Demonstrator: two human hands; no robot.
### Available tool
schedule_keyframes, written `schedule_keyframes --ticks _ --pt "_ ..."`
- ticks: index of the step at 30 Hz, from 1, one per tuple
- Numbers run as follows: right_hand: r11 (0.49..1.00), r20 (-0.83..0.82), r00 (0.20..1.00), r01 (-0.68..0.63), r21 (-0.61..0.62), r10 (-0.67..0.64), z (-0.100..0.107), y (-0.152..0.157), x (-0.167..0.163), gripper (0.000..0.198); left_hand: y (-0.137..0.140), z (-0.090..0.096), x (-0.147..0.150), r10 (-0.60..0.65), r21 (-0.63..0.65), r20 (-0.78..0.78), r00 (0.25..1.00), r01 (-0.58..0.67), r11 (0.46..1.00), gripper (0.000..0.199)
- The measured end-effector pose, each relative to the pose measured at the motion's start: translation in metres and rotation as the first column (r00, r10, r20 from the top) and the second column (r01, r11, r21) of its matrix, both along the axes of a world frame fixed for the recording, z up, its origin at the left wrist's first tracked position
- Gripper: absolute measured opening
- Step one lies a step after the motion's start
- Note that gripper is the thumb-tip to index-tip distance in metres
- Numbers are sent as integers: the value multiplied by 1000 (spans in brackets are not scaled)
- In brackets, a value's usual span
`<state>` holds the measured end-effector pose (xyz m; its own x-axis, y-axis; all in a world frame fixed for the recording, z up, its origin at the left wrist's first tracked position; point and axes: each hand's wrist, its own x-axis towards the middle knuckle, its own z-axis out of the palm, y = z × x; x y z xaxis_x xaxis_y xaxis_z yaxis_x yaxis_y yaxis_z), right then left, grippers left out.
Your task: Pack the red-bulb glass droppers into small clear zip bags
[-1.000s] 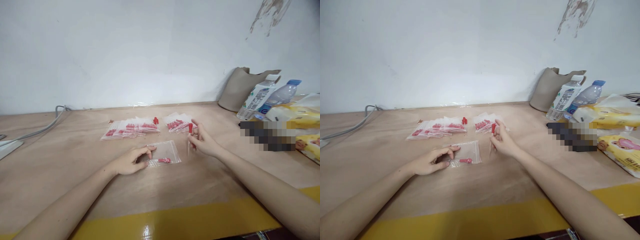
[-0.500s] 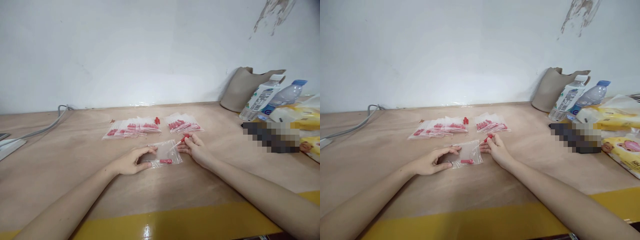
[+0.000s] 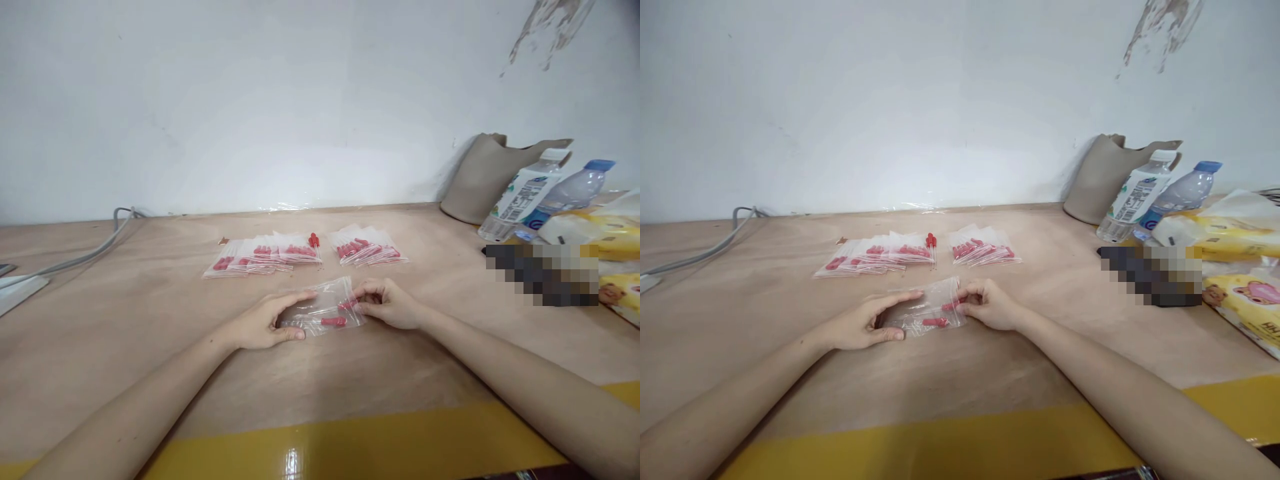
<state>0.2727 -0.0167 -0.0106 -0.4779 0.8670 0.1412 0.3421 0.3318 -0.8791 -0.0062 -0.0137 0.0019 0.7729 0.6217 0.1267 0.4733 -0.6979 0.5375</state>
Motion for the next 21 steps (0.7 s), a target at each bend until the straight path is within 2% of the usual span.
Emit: schedule_keyframes --ticks 3,5,9,12,16,18,21 --pt "992 -78 995 61 -110 -70 -1 -1 -9 26 0 -2 1 -20 12 14 1000 20 1000 61" --pt "986 -82 992 88 -142 -100 1 -2 -14 25 0 -1 2 -26 17 15 1000 26 1000 60" --pt "981 42 999 41 -191 -33 10 -3 -13 13 -1 0 4 -14 21 5 1000 14 1000 60" --pt "958 34 999 45 -283 -37 14 -3 -10 15 -1 0 6 -17 27 -1 1000 17 999 59" --pt "963 -54 996 48 -264 -65 10 -5 -14 22 -1 -2 7 -27 43 1 1000 27 999 58" --pt "964 -59 997 23 -265 -40 8 -6 -15 25 -1 -3 7 -25 50 -2 1000 25 998 58" --pt "955 -37 997 55 -290 -69 8 -7 -13 33 -2 -3 7 -21 57 6 1000 21 998 56"
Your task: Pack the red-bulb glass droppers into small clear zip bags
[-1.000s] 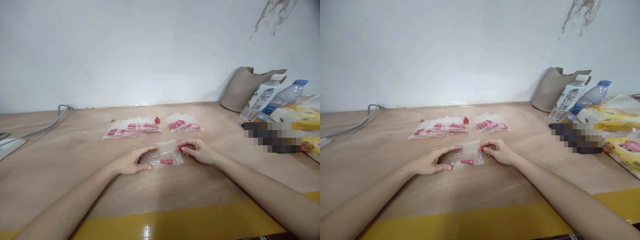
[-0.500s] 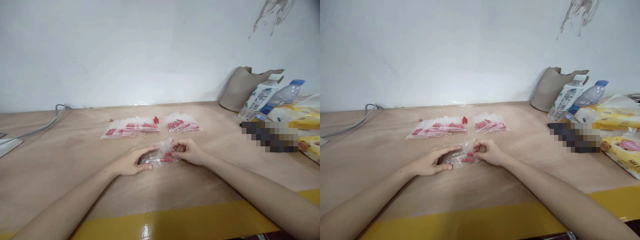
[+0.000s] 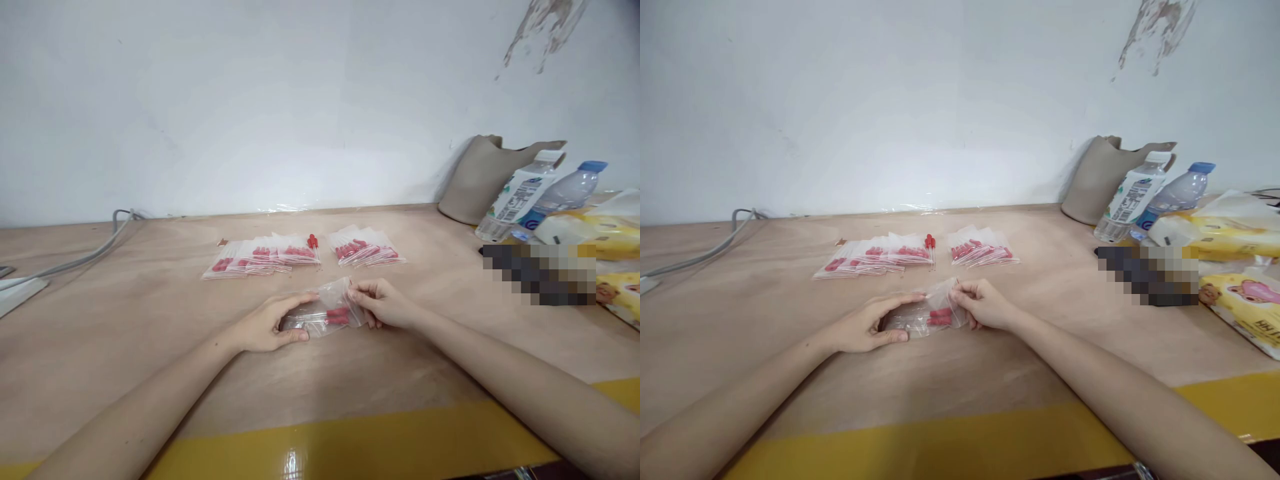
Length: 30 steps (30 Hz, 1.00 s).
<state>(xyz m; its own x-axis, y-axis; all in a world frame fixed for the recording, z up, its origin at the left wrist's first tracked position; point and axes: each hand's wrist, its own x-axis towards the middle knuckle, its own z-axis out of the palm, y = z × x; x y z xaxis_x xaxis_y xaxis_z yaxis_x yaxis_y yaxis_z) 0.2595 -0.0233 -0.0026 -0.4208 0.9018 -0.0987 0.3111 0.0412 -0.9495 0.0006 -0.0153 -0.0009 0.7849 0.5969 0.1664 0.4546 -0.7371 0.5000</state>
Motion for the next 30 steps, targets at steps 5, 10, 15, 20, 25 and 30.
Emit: schedule_keyframes --ticks 5,10,15,20,25,30 --pt "1000 -4 1000 9 -19 -9 2 -1 4 33 -1 0 1 12 -2 59 998 -12 1000 31" --pt "992 4 993 114 -55 -114 -1 -1 -2 25 -2 0 1 51 -28 51 997 -50 998 28" --pt "973 35 974 227 -51 -225 -4 1 -2 21 -3 1 1 53 -22 42 998 -53 998 25" --pt "907 118 927 311 286 -355 -6 18 7 25 -4 0 3 33 28 50 998 -35 999 25" --pt "748 277 844 199 633 -460 13 59 -12 7 -2 -4 3 -25 102 18 1000 23 995 46" --pt "805 501 727 122 580 -470 28 108 -57 18 0 -6 3 -53 125 -16 998 54 991 49"
